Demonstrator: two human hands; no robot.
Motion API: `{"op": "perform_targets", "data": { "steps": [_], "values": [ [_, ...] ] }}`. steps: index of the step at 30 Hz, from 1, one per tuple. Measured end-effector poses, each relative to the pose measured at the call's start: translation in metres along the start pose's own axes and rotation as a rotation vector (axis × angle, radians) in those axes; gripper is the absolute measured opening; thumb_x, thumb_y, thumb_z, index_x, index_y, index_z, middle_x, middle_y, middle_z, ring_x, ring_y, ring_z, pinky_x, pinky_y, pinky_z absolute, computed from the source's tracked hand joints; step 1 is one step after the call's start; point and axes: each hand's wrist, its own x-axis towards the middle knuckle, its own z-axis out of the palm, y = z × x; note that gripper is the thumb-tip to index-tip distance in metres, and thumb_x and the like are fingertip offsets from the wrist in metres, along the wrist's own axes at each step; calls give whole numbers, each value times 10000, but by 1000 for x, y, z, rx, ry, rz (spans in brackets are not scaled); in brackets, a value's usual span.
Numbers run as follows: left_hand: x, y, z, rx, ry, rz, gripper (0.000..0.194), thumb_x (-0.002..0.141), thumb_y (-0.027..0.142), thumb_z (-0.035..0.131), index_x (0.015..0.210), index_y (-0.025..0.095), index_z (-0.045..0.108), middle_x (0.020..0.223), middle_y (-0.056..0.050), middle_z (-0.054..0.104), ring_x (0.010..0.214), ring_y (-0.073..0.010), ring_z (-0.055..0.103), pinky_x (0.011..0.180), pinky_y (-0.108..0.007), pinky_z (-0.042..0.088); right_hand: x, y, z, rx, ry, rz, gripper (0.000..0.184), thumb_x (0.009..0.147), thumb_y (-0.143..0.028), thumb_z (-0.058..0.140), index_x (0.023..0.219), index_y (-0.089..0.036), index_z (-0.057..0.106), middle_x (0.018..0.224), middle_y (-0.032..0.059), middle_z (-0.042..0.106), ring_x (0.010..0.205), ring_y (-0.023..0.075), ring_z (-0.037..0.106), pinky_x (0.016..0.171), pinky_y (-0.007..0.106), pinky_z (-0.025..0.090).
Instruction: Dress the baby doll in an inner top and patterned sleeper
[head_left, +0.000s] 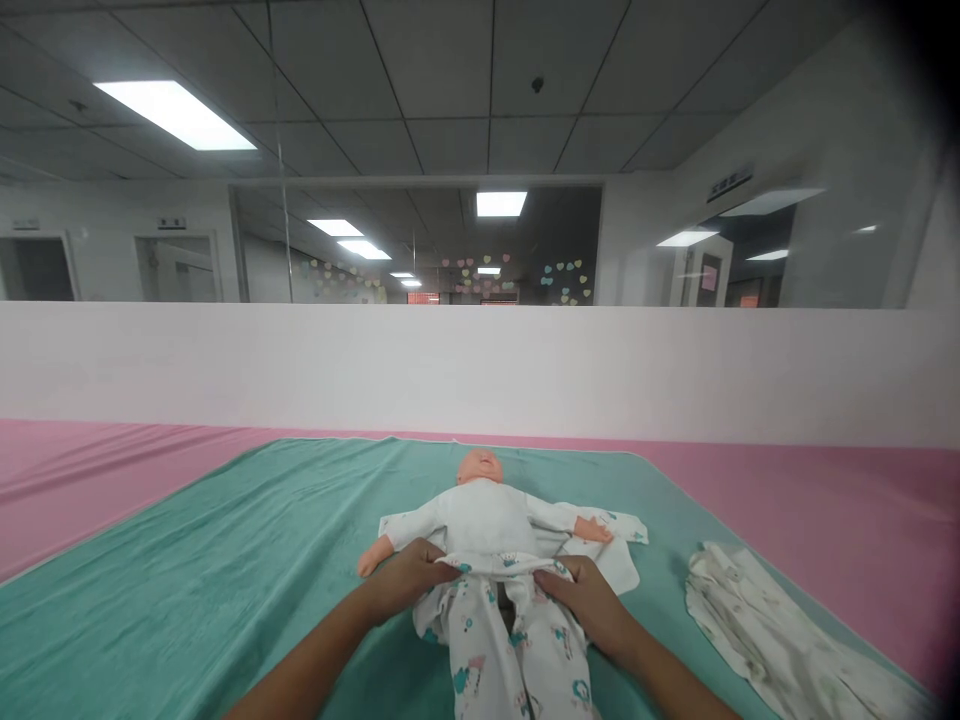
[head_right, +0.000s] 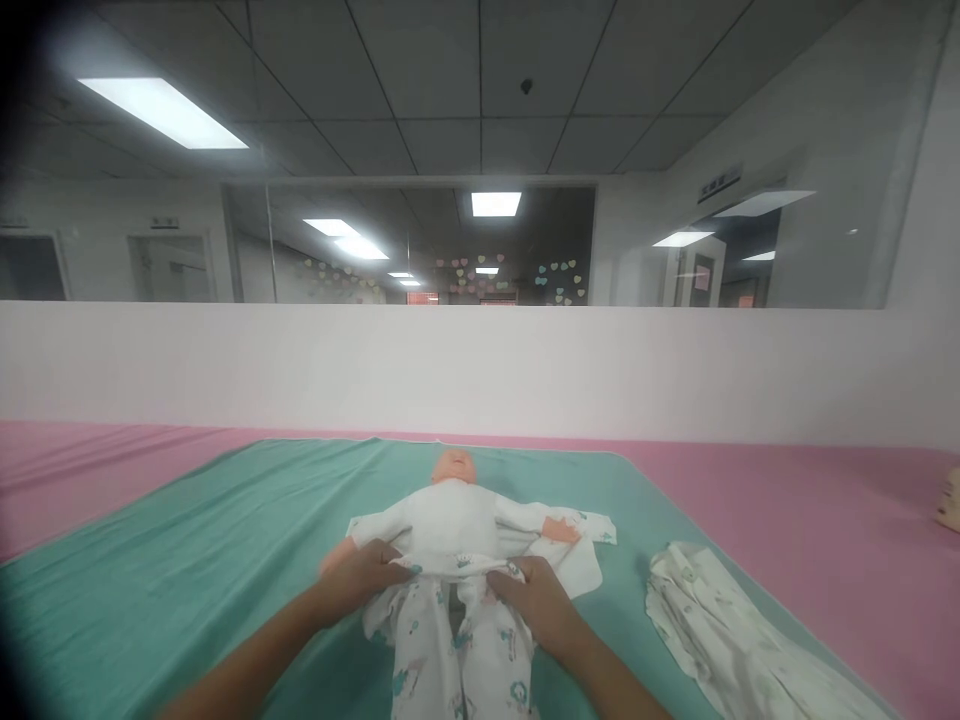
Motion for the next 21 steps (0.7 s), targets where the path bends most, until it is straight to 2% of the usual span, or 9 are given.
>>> {"op": "perform_targets", "data": {
  "steps": [3, 7, 14, 21],
  "values": [
    [-2, 2, -2, 17, -8, -17, 534, 708, 553, 535, 506, 176, 217, 482, 58, 195, 447, -56, 135, 482, -278, 98, -1, -2, -2, -24, -28, -7, 476, 724, -553, 535, 506, -164, 367, 521, -26, 329, 516, 87, 301, 511, 230, 228],
    [-11, 10, -8, 29, -99, -6, 526, 683, 524, 578, 507, 177, 225, 495, 55, 214, 462, -56, 147, 488, -273, 99, -5, -2, -6, -59, -106, -2, 441, 747, -549, 515, 550, -161, 447, 526, -22, 343, 516, 90, 298, 514, 234, 217],
    [-17, 14, -15, 48, -194, 30, 513, 685, 486, 608, 480, 170, 259, 485, 55, 197, 469, -57, 127, 505, -277, 86, -13, 6, -6, -23, -129, -43, 448, 725, -508, 562, 496, -154, 409, 496, -37, 244, 493, 73, 234, 507, 236, 178],
    [-17, 12, -10, 69, -286, 21, 499, 628, 492, 666, 449, 164, 336, 472, 57, 195, 458, -58, 114, 492, -278, 66, -24, 0, 0, -54, -143, -49, 437, 730, -550, 529, 562, -146, 534, 543, -4, 416, 556, 108, 363, 553, 232, 288]
  ]
}}
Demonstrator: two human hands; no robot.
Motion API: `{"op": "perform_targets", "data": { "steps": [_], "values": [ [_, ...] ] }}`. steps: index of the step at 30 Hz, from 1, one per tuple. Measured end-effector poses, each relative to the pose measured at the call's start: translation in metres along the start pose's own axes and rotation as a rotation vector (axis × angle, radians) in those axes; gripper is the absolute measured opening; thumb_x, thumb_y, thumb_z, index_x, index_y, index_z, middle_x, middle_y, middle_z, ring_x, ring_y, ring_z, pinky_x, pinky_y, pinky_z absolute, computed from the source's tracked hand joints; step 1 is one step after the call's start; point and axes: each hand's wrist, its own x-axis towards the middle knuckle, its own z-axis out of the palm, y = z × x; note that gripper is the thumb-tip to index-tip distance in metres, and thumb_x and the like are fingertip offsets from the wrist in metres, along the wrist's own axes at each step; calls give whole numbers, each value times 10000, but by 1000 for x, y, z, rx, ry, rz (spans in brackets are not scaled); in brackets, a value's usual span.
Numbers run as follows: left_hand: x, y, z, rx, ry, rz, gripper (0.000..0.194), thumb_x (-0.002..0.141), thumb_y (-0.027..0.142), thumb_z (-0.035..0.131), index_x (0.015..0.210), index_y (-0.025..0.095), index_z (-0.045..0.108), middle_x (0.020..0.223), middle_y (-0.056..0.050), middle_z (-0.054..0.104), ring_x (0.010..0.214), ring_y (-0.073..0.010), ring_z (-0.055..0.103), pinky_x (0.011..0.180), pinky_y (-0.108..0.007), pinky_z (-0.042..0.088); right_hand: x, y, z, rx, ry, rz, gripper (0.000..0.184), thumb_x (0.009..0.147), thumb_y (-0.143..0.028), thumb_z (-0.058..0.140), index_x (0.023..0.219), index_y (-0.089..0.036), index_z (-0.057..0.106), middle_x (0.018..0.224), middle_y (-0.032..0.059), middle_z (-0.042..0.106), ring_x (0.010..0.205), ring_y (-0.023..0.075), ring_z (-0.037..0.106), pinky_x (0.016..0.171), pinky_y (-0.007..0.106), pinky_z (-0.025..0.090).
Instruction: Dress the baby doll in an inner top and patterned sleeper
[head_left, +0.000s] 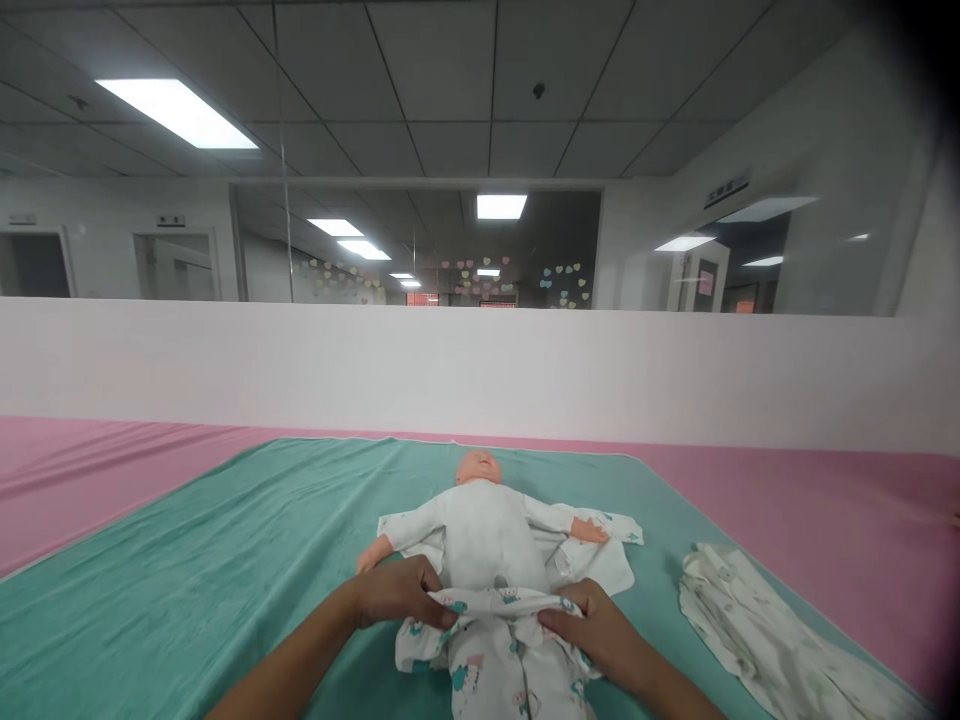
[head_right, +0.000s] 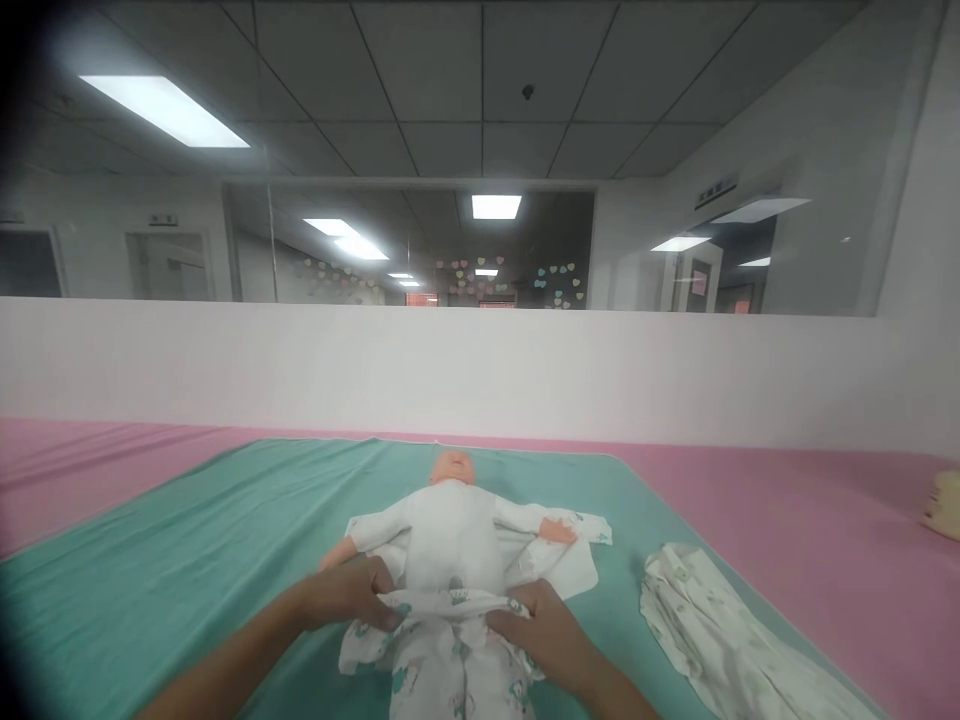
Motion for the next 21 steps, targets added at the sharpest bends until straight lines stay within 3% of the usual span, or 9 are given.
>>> {"op": "perform_targets", "data": {
  "steps": [9, 15, 18, 21],
  "values": [
    [0, 12, 4, 57, -111, -75, 563, 587, 523, 690, 447, 166, 278, 447, 61, 211, 434, -52, 136, 470, -275, 98, -10, -9, 0, -122, -56, -24, 465, 766, -548, 492, 531, -148, 472, 500, -41, 295, 473, 59, 249, 483, 211, 194],
    [1, 17, 10, 153, -157, -67, 319, 590, 481, 684, 669, 175, 642, 567, 39, 496, 508, -78, 379, 467, -217, 223, -16, -26, -1, -215, -121, -60, 370, 809, -436, 484, 585, -147, 540, 512, -46, 316, 495, 61, 275, 497, 206, 205],
    [1, 18, 10, 177, -100, -55, 313, 604, 470, 668, 670, 166, 637, 562, 42, 477, 506, -72, 363, 451, -212, 209, -16, -32, -3, -256, -85, -71, 274, 780, -415, 542, 688, -159, 571, 594, -46, 428, 571, 75, 388, 543, 193, 259],
    [0, 20, 9, 180, 17, -39, 288, 594, 427, 675, 683, 165, 595, 590, 50, 448, 531, -69, 354, 451, -205, 193, -16, -33, -3, -306, 5, -46, 295, 719, -449, 611, 716, -159, 558, 692, -34, 510, 660, 99, 462, 581, 192, 297]
  ]
}}
